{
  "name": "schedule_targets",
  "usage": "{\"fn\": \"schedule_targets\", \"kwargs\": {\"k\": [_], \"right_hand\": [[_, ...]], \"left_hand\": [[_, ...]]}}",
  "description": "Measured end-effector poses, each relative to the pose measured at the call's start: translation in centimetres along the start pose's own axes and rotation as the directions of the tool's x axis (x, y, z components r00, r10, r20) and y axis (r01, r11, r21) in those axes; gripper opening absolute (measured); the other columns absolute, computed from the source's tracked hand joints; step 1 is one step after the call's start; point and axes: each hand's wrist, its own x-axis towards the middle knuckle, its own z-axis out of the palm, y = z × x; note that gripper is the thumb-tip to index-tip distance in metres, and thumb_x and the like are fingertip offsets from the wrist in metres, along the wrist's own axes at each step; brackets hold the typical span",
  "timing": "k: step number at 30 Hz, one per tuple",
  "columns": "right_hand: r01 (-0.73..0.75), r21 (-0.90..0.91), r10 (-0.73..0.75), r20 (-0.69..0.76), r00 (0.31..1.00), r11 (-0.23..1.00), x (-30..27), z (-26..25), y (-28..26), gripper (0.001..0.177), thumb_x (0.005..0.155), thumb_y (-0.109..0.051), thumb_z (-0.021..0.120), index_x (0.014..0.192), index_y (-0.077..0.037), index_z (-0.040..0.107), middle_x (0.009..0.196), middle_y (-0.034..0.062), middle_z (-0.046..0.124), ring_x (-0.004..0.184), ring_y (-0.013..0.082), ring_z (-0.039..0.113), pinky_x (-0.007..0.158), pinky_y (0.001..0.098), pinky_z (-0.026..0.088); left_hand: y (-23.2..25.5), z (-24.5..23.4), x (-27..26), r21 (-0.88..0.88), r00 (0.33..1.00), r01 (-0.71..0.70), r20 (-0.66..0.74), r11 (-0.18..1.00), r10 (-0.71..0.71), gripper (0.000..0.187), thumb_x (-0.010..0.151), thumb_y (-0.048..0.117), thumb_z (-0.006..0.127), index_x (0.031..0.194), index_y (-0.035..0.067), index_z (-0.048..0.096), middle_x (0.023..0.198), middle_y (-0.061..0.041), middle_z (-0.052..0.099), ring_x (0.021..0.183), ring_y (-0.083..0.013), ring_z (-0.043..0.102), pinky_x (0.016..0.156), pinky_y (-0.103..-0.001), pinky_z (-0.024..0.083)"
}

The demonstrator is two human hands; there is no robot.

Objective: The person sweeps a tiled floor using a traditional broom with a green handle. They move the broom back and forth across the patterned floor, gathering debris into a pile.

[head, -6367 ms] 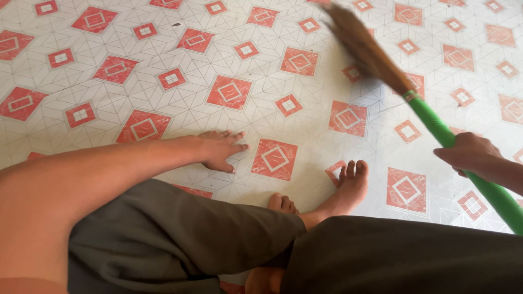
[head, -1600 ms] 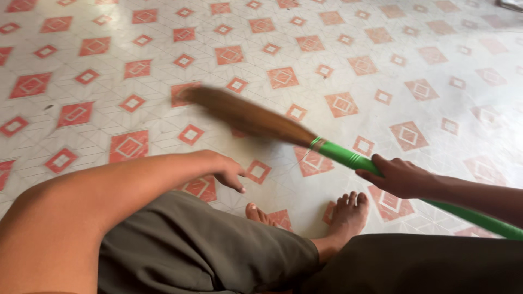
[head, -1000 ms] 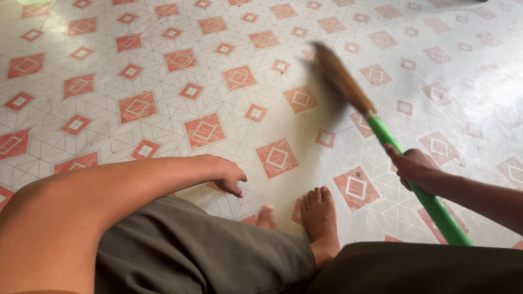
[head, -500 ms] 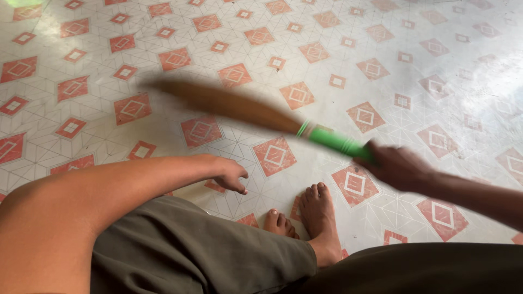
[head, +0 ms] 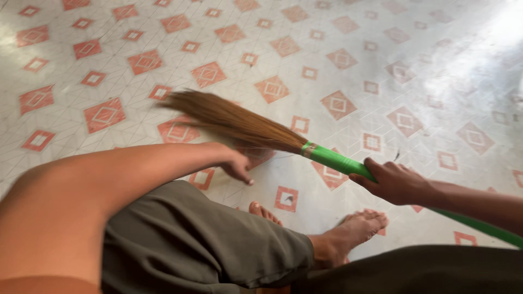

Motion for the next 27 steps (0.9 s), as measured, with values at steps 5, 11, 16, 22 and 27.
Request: {"fn": "schedule_targets", "kwargs": {"k": [5,11,16,22,27], "right_hand": [[-0.190,0.115,0.192,-0.010,0.981,0.975,-0.8,2.3,6.5,0.060,0.096,-0.067,0.041,0.113,-0.011,0.056,0.068,0.0186,0.073,0.058,0.0330,0.074,0.060,0.0517,0.056],[-0.396,0.198,0.397,0.033,0.917,0.897,-1.9,5.8,15.5,0.069,0.098,-0.070,0.035,0.118,-0.009,0.059,0.071,0.0138,0.072,0.059,0.0273,0.072,0.059,0.0481,0.060],[-0.570,0.249,0.574,0.066,0.816,0.783,-3.2,6.2,20.4,0.075,0.098,-0.073,0.038,0.108,-0.004,0.064,0.069,0.0150,0.070,0.056,0.0257,0.071,0.056,0.0452,0.061],[-0.642,0.488,0.712,0.058,0.700,0.591,-2.6,4.7,22.3,0.080,0.104,-0.072,0.037,0.094,0.001,0.067,0.069,0.0152,0.066,0.053,0.0237,0.060,0.056,0.0435,0.052],[-0.435,0.763,0.730,-0.071,0.680,0.479,-4.4,3.2,19.1,0.069,0.104,-0.066,0.043,0.094,0.001,0.056,0.070,0.0125,0.061,0.053,0.0220,0.060,0.050,0.0413,0.054]], "left_hand": [[5.8,-4.8,1.4,0.112,0.994,-0.030,-0.097,0.993,0.041,0.083,0.086,0.065,0.059,0.152,0.016,0.049,0.153,-0.012,0.051,0.142,-0.0351,0.047,0.115,-0.049,0.041],[8.8,-6.9,6.2,0.224,0.981,-0.116,-0.127,0.968,0.147,0.085,0.086,0.064,0.061,0.152,0.012,0.049,0.149,-0.015,0.056,0.138,-0.0361,0.052,0.114,-0.047,0.043],[8.3,-5.1,8.2,0.281,0.972,-0.213,-0.040,0.936,0.233,0.086,0.087,0.063,0.063,0.152,0.010,0.048,0.150,-0.016,0.055,0.138,-0.0359,0.051,0.115,-0.046,0.042],[8.7,-5.7,4.1,0.255,0.998,-0.060,-0.005,0.965,0.063,0.084,0.089,0.062,0.060,0.156,0.014,0.043,0.154,-0.012,0.053,0.141,-0.0340,0.050,0.115,-0.046,0.043],[9.5,-6.1,4.2,0.264,0.999,-0.043,0.002,0.964,0.044,0.082,0.090,0.061,0.060,0.157,0.016,0.041,0.156,-0.010,0.050,0.143,-0.0334,0.047,0.116,-0.047,0.041]]}}
